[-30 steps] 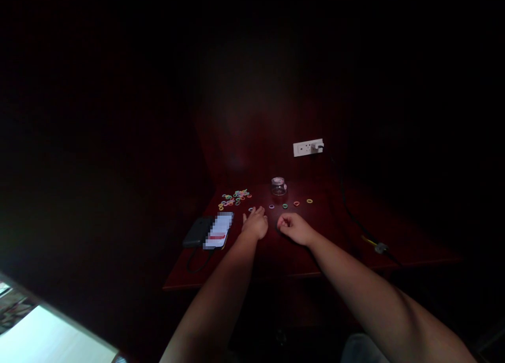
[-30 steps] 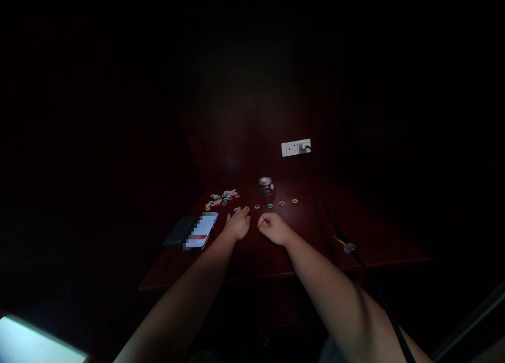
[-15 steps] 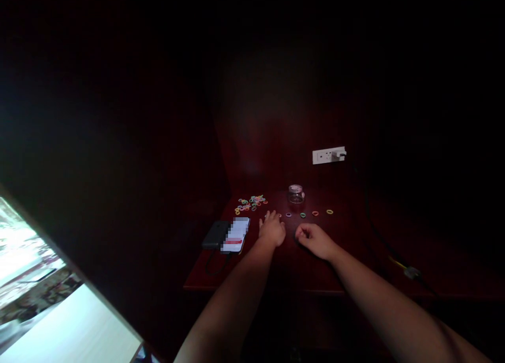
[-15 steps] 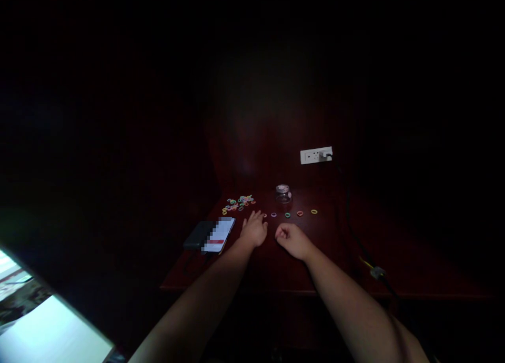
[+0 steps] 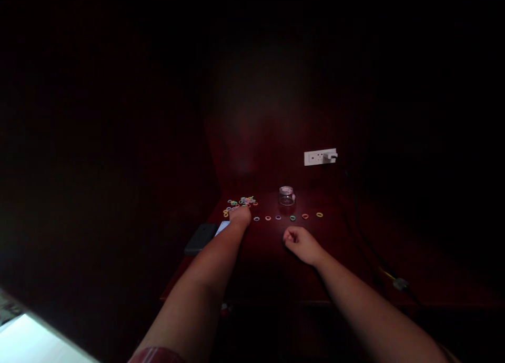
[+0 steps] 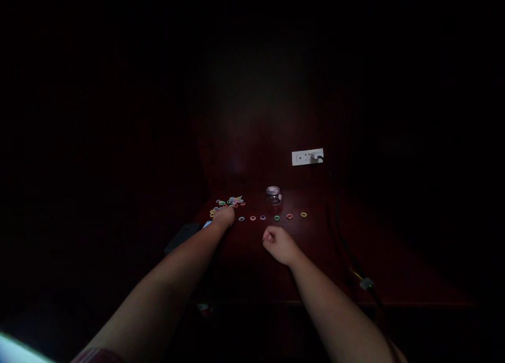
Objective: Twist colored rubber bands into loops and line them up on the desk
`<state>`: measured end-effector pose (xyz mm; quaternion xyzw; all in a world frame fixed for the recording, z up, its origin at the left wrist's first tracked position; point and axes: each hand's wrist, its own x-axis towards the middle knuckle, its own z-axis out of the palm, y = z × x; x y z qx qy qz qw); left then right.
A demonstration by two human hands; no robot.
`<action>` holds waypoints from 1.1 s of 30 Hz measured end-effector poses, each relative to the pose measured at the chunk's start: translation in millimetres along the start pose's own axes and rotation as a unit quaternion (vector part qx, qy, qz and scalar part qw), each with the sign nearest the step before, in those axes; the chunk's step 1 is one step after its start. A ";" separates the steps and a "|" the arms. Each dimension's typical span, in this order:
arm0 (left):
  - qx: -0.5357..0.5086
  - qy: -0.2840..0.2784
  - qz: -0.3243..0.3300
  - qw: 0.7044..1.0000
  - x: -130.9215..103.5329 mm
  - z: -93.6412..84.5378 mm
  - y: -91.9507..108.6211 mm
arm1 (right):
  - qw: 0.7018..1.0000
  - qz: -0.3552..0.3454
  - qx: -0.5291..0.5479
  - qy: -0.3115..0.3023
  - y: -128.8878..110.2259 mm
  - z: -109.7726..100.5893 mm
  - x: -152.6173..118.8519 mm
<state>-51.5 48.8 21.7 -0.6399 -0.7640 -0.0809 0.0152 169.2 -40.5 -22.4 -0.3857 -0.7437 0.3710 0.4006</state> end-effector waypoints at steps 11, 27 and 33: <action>-0.116 0.115 0.064 0.984 -6.5 -15.2 -2.8 | 1.000 0.000 0.005 -0.003 3.9 -0.3 2.5; -0.609 0.037 0.115 0.784 -136.0 22.6 76.2 | 0.993 -0.013 0.098 0.065 -2.8 -2.8 -5.2; -0.602 0.042 0.135 0.786 -138.3 29.6 69.7 | 0.996 -0.001 0.057 0.075 -6.4 -3.6 -10.5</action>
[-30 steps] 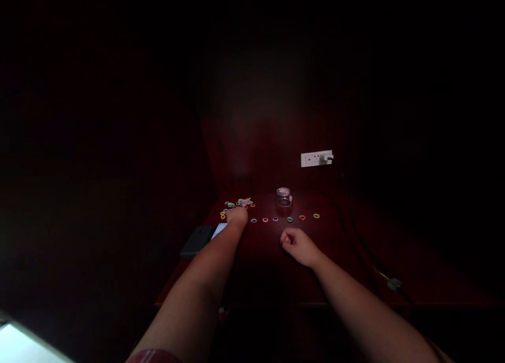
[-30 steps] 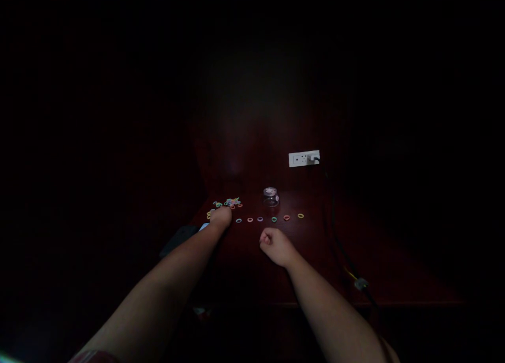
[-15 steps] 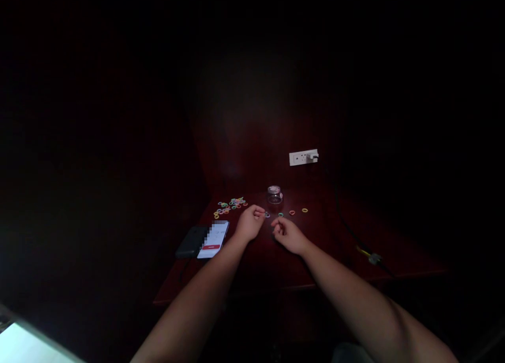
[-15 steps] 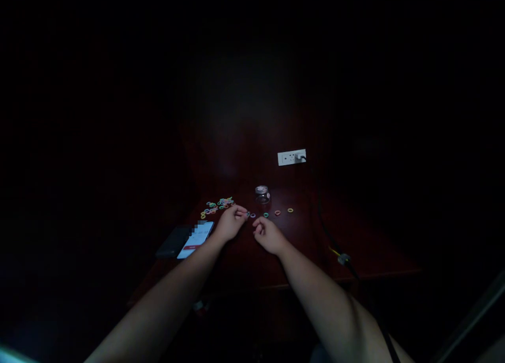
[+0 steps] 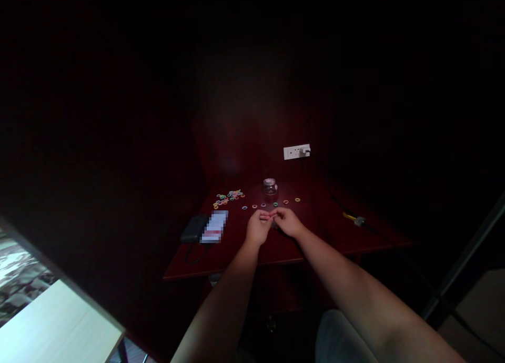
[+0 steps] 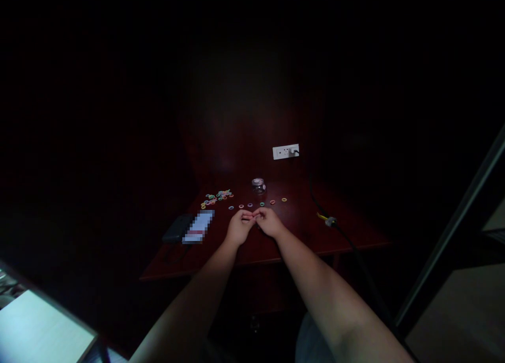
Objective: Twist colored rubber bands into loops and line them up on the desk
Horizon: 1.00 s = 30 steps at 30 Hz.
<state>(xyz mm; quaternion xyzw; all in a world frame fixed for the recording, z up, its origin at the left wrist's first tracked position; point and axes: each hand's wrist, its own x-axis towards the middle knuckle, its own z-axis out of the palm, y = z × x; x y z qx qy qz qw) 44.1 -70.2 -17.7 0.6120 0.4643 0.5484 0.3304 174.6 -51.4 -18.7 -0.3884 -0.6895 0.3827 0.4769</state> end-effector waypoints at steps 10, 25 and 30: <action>-0.067 0.005 0.003 0.998 4.8 -0.8 -8.2 | 0.998 -0.049 -0.027 -0.003 -1.6 -4.3 -10.7; -0.100 -0.004 0.001 0.995 3.0 -2.1 -1.3 | 0.999 -0.017 -0.022 0.018 0.0 -8.0 -9.5; -0.083 -0.022 -0.014 0.996 2.1 -1.1 1.3 | 0.999 -0.012 -0.025 0.031 0.4 -9.1 -8.5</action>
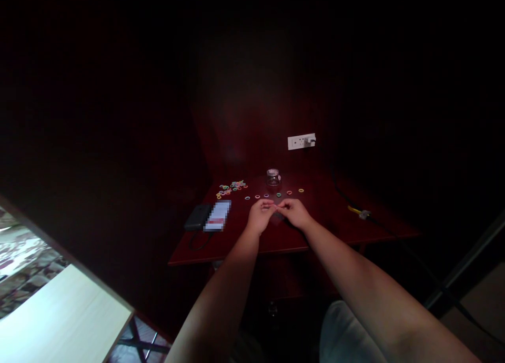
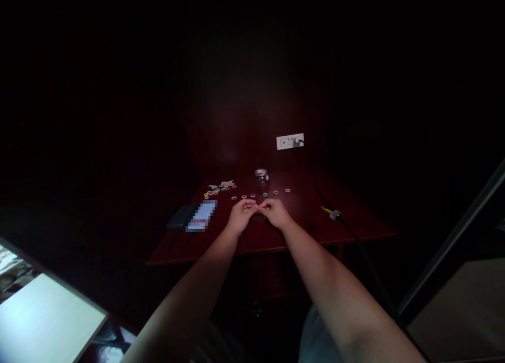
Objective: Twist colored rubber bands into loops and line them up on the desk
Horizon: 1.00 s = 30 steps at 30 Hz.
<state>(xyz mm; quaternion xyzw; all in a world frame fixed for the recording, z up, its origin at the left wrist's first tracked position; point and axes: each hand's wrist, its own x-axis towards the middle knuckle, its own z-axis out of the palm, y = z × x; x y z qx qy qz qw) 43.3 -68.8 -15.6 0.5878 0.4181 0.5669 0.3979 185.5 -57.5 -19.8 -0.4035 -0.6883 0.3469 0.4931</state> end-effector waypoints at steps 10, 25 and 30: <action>0.076 -0.011 0.035 0.996 2.1 -2.2 -5.4 | 0.999 0.001 -0.024 0.026 1.4 0.2 1.4; 0.037 0.000 0.029 0.999 2.5 -0.3 -6.7 | 0.995 -0.004 0.037 0.093 3.2 -0.5 4.5; 0.047 -0.012 0.018 0.999 3.1 -0.6 -10.3 | 0.996 0.001 0.039 0.079 0.3 -1.4 3.1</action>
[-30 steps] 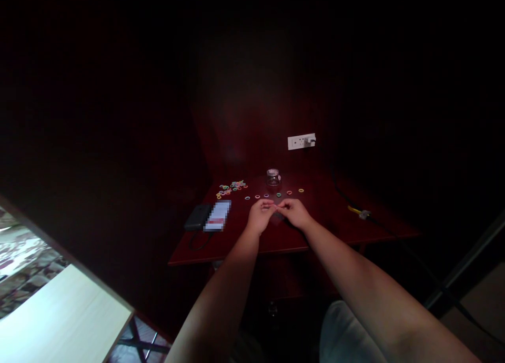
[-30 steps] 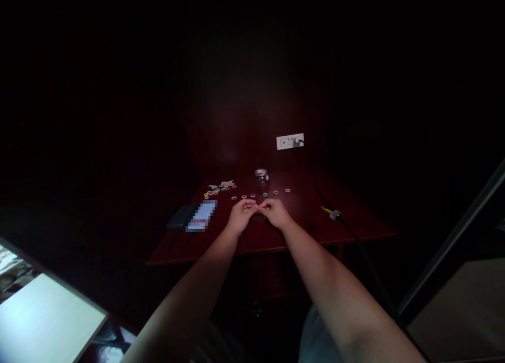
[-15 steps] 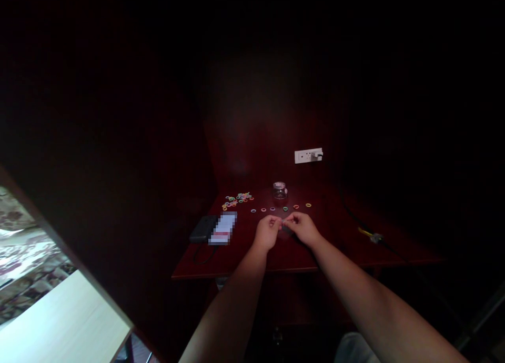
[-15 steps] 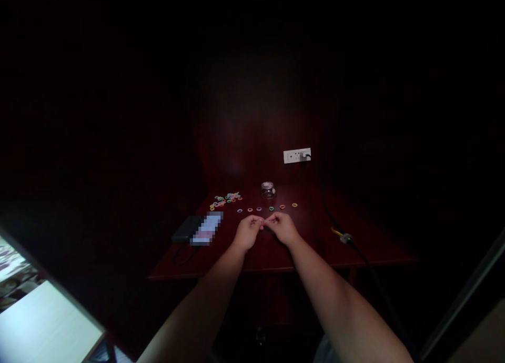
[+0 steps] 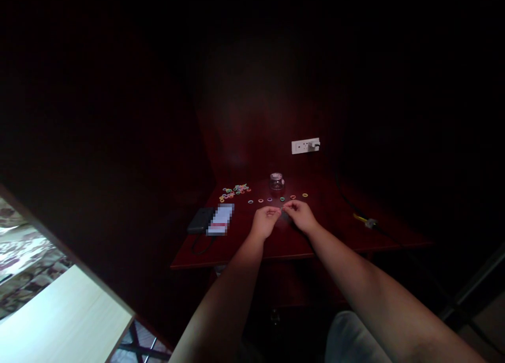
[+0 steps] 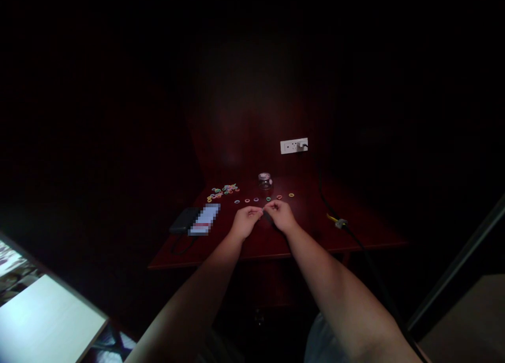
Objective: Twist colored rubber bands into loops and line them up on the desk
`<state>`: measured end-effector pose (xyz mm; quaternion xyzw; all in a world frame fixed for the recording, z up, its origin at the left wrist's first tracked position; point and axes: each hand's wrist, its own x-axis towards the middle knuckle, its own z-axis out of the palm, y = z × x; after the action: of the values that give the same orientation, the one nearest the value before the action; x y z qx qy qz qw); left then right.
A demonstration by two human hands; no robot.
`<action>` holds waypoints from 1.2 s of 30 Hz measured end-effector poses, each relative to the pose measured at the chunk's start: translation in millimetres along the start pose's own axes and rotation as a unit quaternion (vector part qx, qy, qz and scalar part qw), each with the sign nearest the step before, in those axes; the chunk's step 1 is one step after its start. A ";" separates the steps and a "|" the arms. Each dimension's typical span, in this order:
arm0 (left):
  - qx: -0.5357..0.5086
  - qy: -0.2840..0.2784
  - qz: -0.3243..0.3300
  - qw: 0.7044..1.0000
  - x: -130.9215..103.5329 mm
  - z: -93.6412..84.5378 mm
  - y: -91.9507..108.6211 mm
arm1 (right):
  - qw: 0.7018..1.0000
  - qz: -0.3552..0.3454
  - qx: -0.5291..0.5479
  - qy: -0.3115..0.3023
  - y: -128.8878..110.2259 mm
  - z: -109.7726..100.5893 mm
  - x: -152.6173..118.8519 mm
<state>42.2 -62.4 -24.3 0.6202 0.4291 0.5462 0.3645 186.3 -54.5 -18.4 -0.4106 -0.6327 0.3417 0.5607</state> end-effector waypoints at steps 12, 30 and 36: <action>0.002 -0.019 -0.004 1.000 -5.8 -0.4 13.8 | 1.000 -0.003 0.014 -0.028 6.9 0.0 1.4; 0.003 -0.014 0.013 1.000 -4.2 1.4 8.4 | 0.997 0.036 0.065 -0.033 3.8 4.6 -0.9; 0.016 -0.017 0.012 1.000 -4.7 1.1 9.6 | 0.998 0.024 0.029 -0.045 7.2 4.5 0.9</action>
<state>44.4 -70.3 -17.3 0.6404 0.4235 0.5331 0.3555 182.9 -50.5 -25.1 -0.3939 -0.6370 0.3915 0.5346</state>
